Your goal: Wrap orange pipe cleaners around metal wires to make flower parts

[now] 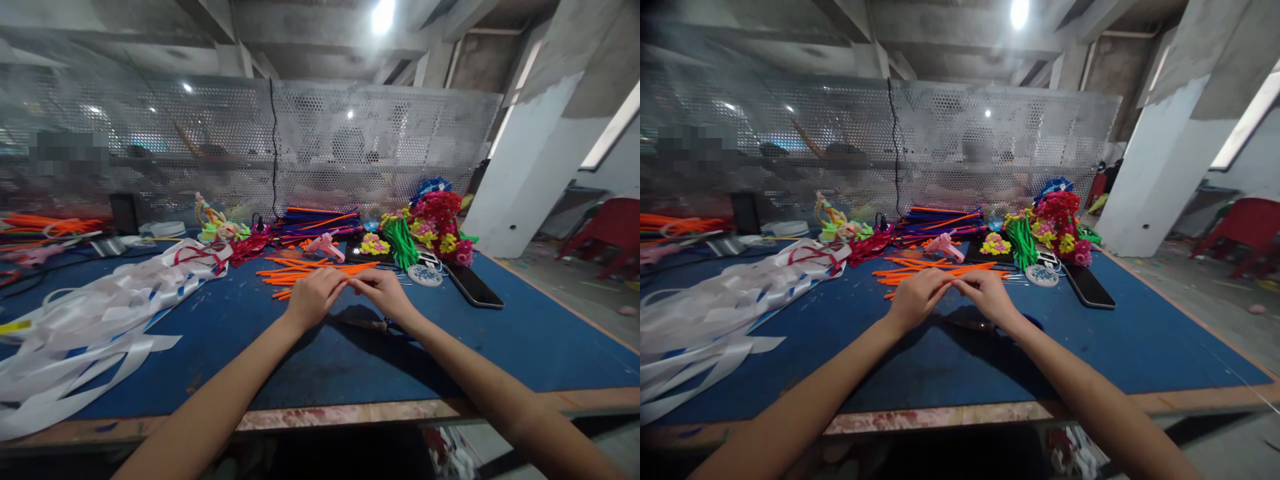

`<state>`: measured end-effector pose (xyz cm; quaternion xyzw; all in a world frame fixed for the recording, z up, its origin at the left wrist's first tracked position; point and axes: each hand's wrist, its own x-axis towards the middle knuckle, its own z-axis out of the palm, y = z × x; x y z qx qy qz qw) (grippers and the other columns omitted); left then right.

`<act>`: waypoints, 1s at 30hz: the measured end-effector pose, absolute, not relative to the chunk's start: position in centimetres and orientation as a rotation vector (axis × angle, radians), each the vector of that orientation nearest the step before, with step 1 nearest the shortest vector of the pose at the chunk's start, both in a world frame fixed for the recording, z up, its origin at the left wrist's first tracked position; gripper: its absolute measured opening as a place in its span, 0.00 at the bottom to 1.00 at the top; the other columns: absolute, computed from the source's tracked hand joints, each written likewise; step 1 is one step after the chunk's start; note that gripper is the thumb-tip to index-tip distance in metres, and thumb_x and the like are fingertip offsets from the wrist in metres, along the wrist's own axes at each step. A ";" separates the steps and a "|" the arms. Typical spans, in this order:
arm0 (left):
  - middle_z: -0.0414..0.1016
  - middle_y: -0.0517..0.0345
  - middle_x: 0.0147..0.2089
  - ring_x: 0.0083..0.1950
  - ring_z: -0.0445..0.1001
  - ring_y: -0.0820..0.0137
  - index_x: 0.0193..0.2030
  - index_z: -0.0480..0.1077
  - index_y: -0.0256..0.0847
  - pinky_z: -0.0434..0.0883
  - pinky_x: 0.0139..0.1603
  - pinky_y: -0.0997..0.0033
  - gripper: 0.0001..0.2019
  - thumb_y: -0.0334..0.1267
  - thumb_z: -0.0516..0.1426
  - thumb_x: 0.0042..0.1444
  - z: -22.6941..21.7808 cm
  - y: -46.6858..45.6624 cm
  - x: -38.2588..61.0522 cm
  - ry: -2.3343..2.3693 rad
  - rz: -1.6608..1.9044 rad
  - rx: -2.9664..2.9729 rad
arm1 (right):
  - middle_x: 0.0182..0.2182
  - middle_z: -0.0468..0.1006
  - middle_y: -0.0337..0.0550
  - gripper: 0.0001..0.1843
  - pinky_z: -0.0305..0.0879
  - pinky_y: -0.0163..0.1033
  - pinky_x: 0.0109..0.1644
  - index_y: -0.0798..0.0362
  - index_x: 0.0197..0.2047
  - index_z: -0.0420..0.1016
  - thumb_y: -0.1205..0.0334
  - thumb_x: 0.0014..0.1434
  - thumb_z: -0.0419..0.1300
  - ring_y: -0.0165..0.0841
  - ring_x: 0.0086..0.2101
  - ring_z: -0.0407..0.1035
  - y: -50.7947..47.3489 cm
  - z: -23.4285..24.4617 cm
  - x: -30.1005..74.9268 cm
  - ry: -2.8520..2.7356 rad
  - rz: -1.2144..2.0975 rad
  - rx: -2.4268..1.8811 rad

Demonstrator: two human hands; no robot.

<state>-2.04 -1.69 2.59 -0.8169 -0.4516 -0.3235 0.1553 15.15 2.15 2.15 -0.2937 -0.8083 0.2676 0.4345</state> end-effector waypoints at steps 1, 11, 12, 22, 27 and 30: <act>0.75 0.56 0.40 0.42 0.72 0.68 0.42 0.69 0.40 0.67 0.41 0.71 0.11 0.39 0.48 0.62 2.7 -1.8 -1.9 -1.309 -0.948 -2.350 | 0.21 0.73 0.39 0.16 0.57 0.33 0.29 0.55 0.25 0.74 0.54 0.58 0.55 0.29 0.24 0.65 1.9 2.1 15.1 -2.020 0.560 -0.738; 0.75 0.59 0.33 0.34 0.72 0.70 0.33 0.71 0.40 0.67 0.35 0.73 0.09 0.38 0.51 0.58 3.6 -2.3 -0.9 -1.550 -1.362 -2.451 | 0.28 0.78 0.44 0.12 0.51 0.39 0.34 0.49 0.39 0.75 0.58 0.62 0.52 0.32 0.28 0.66 1.4 1.2 16.2 -2.018 -0.361 -0.681; 0.75 0.60 0.31 0.32 0.72 0.71 0.32 0.71 0.40 0.67 0.33 0.73 0.09 0.38 0.51 0.58 3.6 -2.3 -0.8 -1.556 -1.422 -2.469 | 0.30 0.78 0.44 0.12 0.51 0.39 0.34 0.49 0.41 0.75 0.58 0.62 0.51 0.32 0.29 0.66 1.3 1.4 16.3 -2.037 -0.385 -0.673; 0.75 0.58 0.36 0.38 0.72 0.69 0.35 0.71 0.42 0.66 0.38 0.72 0.08 0.37 0.51 0.59 3.5 -2.7 -1.2 -1.453 -1.129 -2.438 | 0.17 0.62 0.35 0.19 0.55 0.35 0.26 0.53 0.24 0.65 0.48 0.58 0.50 0.27 0.20 0.56 1.5 3.0 15.2 -1.995 1.200 -0.771; 0.75 0.58 0.36 0.39 0.73 0.70 0.36 0.71 0.42 0.66 0.38 0.73 0.08 0.37 0.51 0.60 3.2 -2.3 -1.5 -1.424 -1.069 -2.448 | 0.19 0.65 0.35 0.18 0.54 0.34 0.26 0.54 0.25 0.66 0.49 0.56 0.52 0.26 0.21 0.57 2.1 2.8 15.7 -1.972 1.320 -0.746; 0.75 0.58 0.37 0.40 0.73 0.69 0.36 0.71 0.42 0.67 0.39 0.72 0.08 0.37 0.51 0.59 3.1 -2.2 -1.7 -1.449 -1.103 -2.416 | 0.26 0.72 0.42 0.14 0.55 0.36 0.33 0.54 0.28 0.70 0.57 0.60 0.50 0.30 0.28 0.62 2.0 2.7 15.8 -2.191 0.507 -0.702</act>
